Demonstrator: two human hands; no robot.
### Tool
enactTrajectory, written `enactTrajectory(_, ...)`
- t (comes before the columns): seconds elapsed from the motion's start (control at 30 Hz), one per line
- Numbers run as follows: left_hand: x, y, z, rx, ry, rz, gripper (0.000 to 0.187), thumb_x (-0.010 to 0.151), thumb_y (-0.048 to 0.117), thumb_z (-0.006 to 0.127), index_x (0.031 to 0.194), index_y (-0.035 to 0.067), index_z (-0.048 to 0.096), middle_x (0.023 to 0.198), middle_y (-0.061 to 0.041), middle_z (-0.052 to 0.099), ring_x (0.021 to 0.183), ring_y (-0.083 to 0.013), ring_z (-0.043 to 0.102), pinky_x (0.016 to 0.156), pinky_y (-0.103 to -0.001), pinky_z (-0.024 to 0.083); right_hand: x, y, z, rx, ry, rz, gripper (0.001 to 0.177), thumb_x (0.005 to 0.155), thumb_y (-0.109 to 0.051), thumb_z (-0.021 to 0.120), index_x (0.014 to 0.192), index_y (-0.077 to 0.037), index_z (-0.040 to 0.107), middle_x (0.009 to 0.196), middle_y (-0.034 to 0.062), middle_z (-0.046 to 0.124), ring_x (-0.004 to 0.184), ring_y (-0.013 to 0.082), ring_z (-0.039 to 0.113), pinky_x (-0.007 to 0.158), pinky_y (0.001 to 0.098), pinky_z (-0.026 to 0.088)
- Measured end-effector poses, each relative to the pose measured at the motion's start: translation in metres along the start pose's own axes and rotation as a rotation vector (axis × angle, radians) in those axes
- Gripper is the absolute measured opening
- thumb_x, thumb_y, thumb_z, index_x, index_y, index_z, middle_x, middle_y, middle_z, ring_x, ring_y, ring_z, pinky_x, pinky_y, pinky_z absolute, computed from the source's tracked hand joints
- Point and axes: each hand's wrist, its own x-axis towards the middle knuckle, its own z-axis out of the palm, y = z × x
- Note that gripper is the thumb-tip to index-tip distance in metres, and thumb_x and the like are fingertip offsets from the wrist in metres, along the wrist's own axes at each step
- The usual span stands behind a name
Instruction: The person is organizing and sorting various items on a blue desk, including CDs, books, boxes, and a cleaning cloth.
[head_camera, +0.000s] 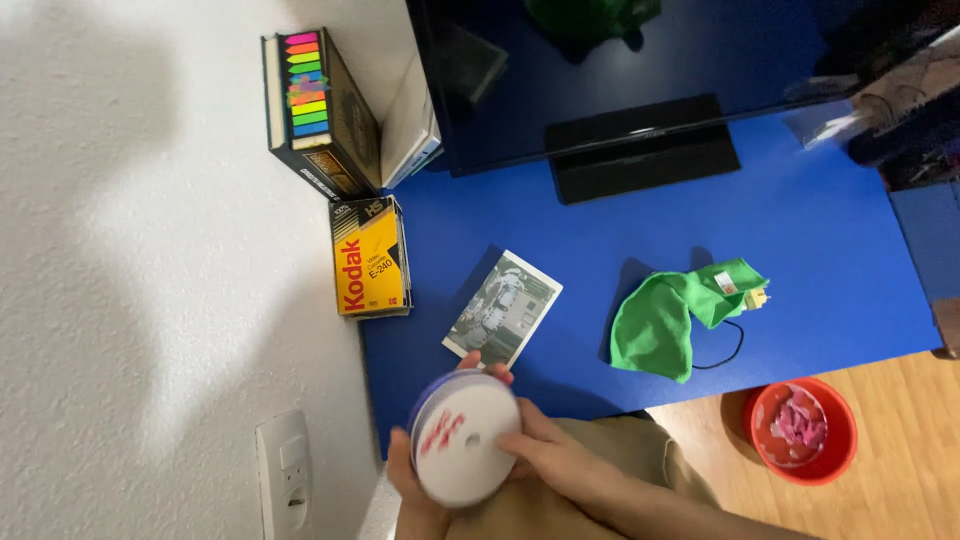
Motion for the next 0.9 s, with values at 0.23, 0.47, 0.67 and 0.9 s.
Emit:
enactTrajectory(0.23,-0.017,0.011,0.018,0.417,0.295,0.122,0.104,0.075,0.063,0.081,0.146,-0.004,0.045,0.151,-0.021,0.052,0.122,-0.0285,0.061,0.101,-0.039,0.047,-0.018,-0.029,0.025,0.179,-0.104,0.195,0.063,0.088,-0.015,0.062,0.15,-0.012,0.051,0.139,0.0079,0.066,0.124,0.0213,0.065,0.095,0.0411,0.061)
enactTrajectory(0.47,-0.021,0.021,0.0,1.149,0.514,0.055,0.051,0.088,0.04,0.061,0.13,0.01,0.062,0.144,-0.013,0.066,0.13,-0.0268,0.062,0.106,-0.04,0.048,0.005,-0.017,0.014,0.235,0.225,0.162,0.041,0.088,-0.018,0.063,0.126,-0.002,0.069,0.115,0.0137,0.073,0.099,0.0243,0.068,0.077,0.0374,0.054)
enactTrajectory(0.67,0.023,0.002,-0.082,1.379,0.635,-0.267,0.059,0.092,0.045,0.058,0.142,0.015,0.058,0.144,-0.005,0.065,0.133,-0.0189,0.06,0.111,-0.033,0.044,0.097,0.034,-0.029,0.273,0.335,0.003,0.055,0.078,-0.006,0.054,0.133,-0.004,0.055,0.123,0.0172,0.068,0.107,0.0314,0.064,0.078,0.0459,0.055)
enactTrajectory(0.9,0.069,-0.018,-0.157,1.747,0.504,-0.42,0.053,0.097,0.038,0.061,0.143,0.012,0.059,0.139,-0.017,0.064,0.128,-0.0368,0.062,0.106,-0.05,0.052,0.162,0.063,-0.078,0.246,0.461,-0.122,0.07,0.087,-0.009,0.068,0.151,-0.003,0.041,0.148,0.0321,0.041,0.137,0.0556,0.044,0.096,0.0662,0.053)
